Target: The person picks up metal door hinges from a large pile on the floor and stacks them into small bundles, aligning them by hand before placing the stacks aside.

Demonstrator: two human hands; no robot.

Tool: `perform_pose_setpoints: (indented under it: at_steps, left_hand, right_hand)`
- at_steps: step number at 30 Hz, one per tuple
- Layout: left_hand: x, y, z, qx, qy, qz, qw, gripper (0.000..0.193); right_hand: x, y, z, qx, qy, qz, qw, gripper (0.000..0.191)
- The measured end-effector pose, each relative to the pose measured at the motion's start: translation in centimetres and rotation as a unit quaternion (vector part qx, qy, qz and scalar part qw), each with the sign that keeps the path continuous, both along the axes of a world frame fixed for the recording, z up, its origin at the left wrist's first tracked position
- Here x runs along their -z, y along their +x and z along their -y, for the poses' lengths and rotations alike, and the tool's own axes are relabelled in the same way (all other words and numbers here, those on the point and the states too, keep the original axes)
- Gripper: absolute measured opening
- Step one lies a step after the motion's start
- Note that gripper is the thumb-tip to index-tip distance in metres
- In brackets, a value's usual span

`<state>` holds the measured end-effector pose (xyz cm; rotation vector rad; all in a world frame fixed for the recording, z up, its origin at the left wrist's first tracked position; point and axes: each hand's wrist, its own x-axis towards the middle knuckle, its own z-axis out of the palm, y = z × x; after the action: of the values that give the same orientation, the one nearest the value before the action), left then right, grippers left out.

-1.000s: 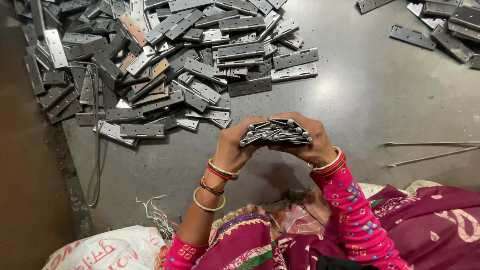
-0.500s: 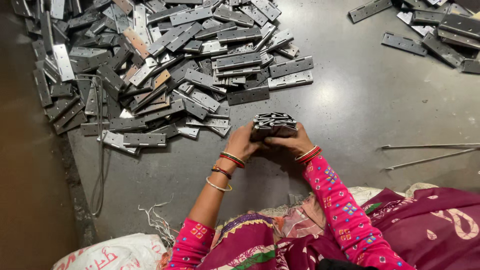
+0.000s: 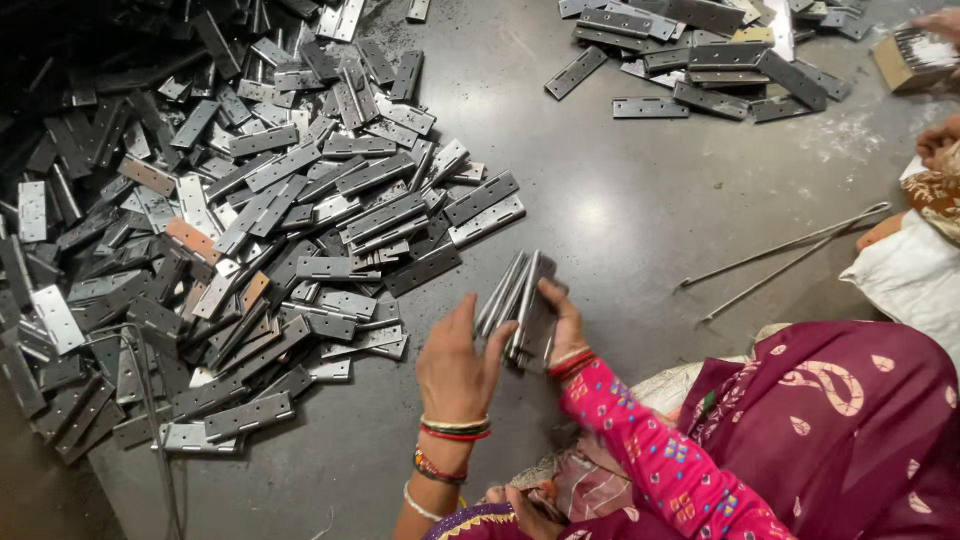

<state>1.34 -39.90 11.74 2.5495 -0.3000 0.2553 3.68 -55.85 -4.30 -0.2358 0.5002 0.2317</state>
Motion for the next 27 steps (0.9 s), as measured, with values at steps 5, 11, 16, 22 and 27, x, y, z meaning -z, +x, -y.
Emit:
perform_pose_setpoints:
  at_steps: [5, 11, 16, 22, 27]
  left_hand:
    - [1.0, -0.5, -2.5, -0.022, -0.129, -0.06, 0.99, 0.046]
    - [3.8, -0.6, -5.0, -0.078, -0.141, -0.246, 0.956, 0.046]
    - [7.4, -0.8, -5.3, -0.046, -0.115, -0.207, 0.97, 0.046]
    - [11.0, -3.0, -6.6, -0.014, -0.09, -0.193, 0.977, 0.045]
    - [13.7, -4.6, -10.4, -0.056, -0.049, -0.136, 0.988, 0.041]
  right_hand:
    - [-5.4, 11.8, 12.0, 0.279, -0.251, 0.12, 0.919, 0.037]
    - [-15.7, 24.7, 25.0, 0.275, -0.244, 0.109, 0.924, 0.073]
    - [-13.1, 23.7, 22.2, 0.102, -0.59, 0.092, 0.796, 0.061]
    - [-3.3, 13.2, 10.5, -0.157, -0.703, 0.14, 0.68, 0.042]
    - [-0.2, 8.8, 3.1, -0.179, -0.801, 0.302, 0.485, 0.041]
